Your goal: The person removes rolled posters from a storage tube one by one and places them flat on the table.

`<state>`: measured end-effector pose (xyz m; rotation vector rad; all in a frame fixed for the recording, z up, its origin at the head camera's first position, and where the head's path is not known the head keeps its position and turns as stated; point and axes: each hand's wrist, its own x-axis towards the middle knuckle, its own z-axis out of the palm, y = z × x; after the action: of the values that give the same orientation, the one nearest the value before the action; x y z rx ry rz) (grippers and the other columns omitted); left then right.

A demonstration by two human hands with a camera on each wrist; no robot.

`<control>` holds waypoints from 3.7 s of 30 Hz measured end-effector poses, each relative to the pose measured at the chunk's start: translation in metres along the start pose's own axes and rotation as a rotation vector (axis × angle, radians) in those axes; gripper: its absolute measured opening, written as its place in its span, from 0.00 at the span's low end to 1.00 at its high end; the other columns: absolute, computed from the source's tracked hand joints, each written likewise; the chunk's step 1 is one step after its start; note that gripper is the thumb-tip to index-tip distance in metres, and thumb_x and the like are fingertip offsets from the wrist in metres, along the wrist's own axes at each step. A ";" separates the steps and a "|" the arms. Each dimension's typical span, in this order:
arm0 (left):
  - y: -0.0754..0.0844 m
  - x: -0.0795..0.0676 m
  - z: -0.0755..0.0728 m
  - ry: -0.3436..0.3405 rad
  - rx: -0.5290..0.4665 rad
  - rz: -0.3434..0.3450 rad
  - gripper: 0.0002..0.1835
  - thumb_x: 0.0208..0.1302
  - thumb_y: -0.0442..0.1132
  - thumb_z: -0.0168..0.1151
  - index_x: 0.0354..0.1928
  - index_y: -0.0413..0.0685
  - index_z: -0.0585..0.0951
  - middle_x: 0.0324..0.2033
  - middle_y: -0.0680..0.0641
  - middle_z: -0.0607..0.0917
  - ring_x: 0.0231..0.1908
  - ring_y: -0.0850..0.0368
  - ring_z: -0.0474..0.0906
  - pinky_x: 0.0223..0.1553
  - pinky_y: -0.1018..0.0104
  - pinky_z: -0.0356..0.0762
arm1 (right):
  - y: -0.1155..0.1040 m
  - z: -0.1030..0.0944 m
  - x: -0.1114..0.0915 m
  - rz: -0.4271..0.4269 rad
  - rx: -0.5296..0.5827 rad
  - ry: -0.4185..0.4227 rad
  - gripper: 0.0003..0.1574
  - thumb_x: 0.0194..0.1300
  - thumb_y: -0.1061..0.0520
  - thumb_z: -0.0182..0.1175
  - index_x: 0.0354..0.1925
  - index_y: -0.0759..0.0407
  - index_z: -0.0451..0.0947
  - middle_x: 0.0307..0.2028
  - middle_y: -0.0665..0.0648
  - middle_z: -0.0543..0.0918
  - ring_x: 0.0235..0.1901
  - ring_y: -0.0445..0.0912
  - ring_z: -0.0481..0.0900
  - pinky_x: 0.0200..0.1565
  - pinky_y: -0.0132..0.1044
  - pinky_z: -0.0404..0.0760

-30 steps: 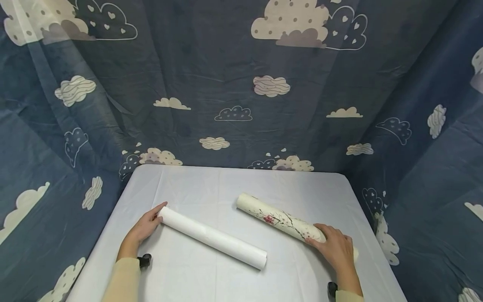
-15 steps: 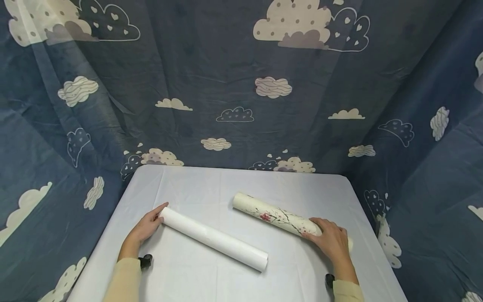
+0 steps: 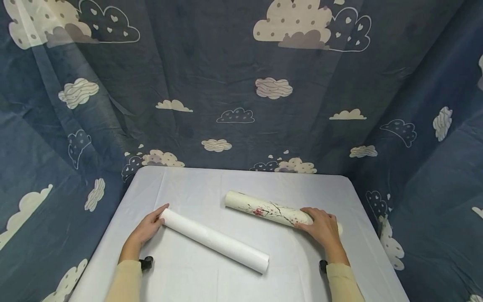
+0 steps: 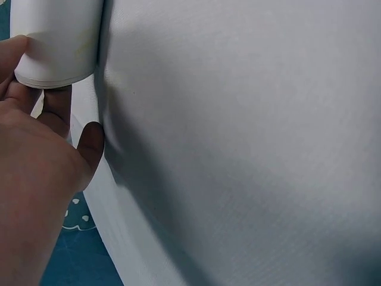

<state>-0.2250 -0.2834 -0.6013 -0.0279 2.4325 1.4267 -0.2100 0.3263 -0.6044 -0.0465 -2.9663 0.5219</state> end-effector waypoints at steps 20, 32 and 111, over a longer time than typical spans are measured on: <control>-0.006 0.001 0.000 0.000 -0.035 0.014 0.33 0.82 0.31 0.46 0.85 0.47 0.57 0.84 0.34 0.52 0.84 0.32 0.43 0.83 0.37 0.44 | -0.024 0.012 0.049 -0.061 0.014 -0.049 0.48 0.50 0.29 0.80 0.63 0.49 0.84 0.62 0.61 0.87 0.61 0.62 0.82 0.68 0.68 0.63; -0.007 0.002 0.000 0.004 -0.038 0.026 0.32 0.82 0.31 0.46 0.85 0.48 0.57 0.84 0.34 0.52 0.84 0.32 0.42 0.83 0.37 0.44 | -0.043 0.016 0.075 -0.108 -0.002 -0.091 0.48 0.50 0.28 0.79 0.64 0.45 0.83 0.62 0.58 0.87 0.62 0.60 0.82 0.70 0.68 0.62; 0.022 -0.019 0.075 0.193 -0.051 0.027 0.26 0.67 0.42 0.75 0.67 0.49 0.84 0.48 0.40 0.90 0.42 0.57 0.78 0.41 0.67 0.76 | -0.103 0.025 -0.030 -0.300 0.105 0.003 0.37 0.57 0.38 0.78 0.63 0.43 0.84 0.63 0.55 0.86 0.66 0.59 0.80 0.74 0.72 0.62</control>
<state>-0.1909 -0.2115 -0.6113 -0.1514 2.5571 1.5643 -0.1845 0.2193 -0.5961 0.3997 -2.8619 0.6315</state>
